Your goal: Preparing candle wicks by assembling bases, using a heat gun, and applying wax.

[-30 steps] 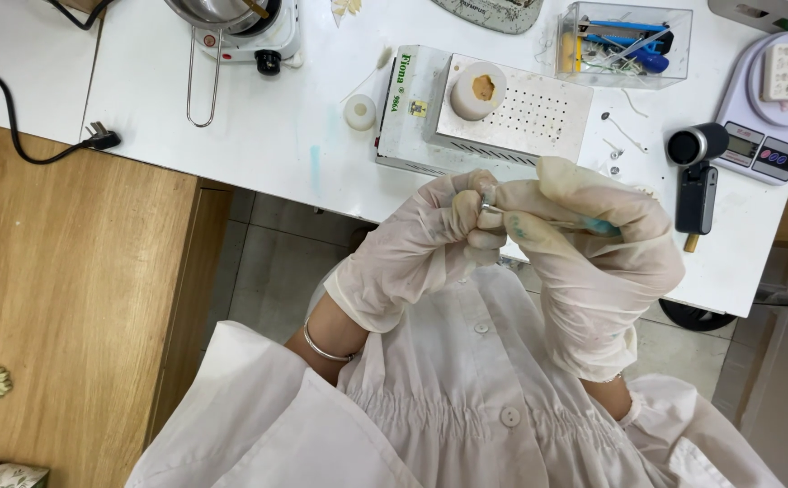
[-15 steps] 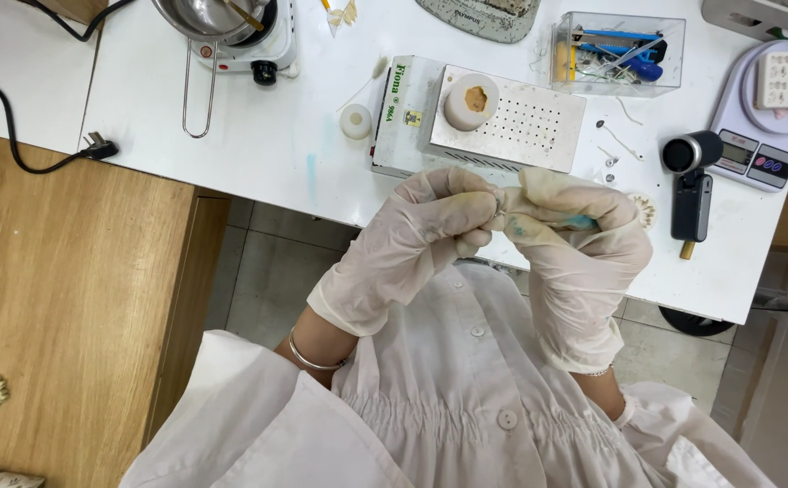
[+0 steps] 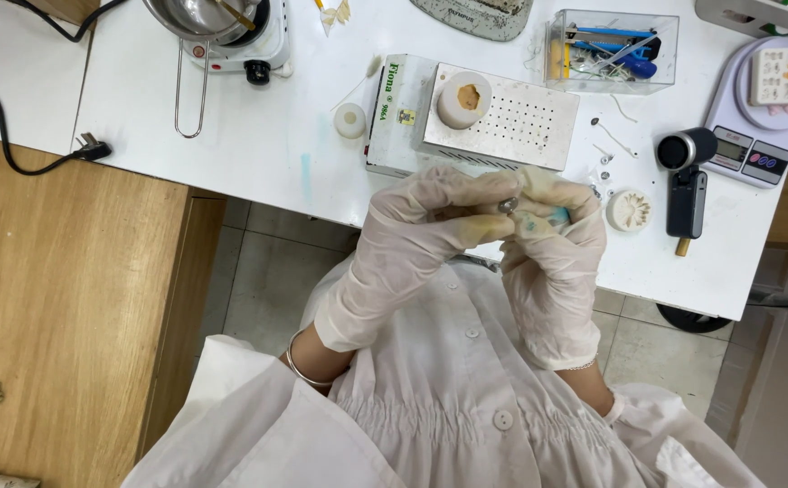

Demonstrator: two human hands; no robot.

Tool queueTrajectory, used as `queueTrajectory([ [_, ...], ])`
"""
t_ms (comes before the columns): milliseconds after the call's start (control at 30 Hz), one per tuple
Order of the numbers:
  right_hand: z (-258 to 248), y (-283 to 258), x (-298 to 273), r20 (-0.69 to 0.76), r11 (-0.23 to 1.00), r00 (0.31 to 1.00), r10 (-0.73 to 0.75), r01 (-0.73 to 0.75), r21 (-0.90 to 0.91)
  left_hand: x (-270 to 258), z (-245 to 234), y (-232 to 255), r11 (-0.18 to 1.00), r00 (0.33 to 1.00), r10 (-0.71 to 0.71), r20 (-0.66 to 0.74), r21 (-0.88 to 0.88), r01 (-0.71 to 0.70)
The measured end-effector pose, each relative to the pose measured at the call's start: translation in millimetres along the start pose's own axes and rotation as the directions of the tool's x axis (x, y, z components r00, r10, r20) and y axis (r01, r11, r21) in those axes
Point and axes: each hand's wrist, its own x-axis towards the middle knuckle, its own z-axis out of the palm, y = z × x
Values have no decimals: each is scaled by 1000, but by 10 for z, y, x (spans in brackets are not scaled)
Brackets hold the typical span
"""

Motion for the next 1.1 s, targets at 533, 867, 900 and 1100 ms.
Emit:
queueTrajectory([
  [533, 78, 55, -63, 82, 973, 991, 109, -124, 197, -108, 105, -112, 911, 964, 259, -67, 349, -220],
  [867, 180, -74, 77, 254, 872, 893, 372, -430, 234, -56, 72, -188, 896, 975, 218, -44, 404, -182],
  [900, 192, -92, 108, 269, 854, 882, 388, -453, 256, -52, 82, -218, 888, 967, 245, -64, 416, -198],
  [1100, 48, -129, 253, 211, 847, 838, 503, -526, 71, -8, 85, -279, 989, 927, 130, -352, 118, -94],
])
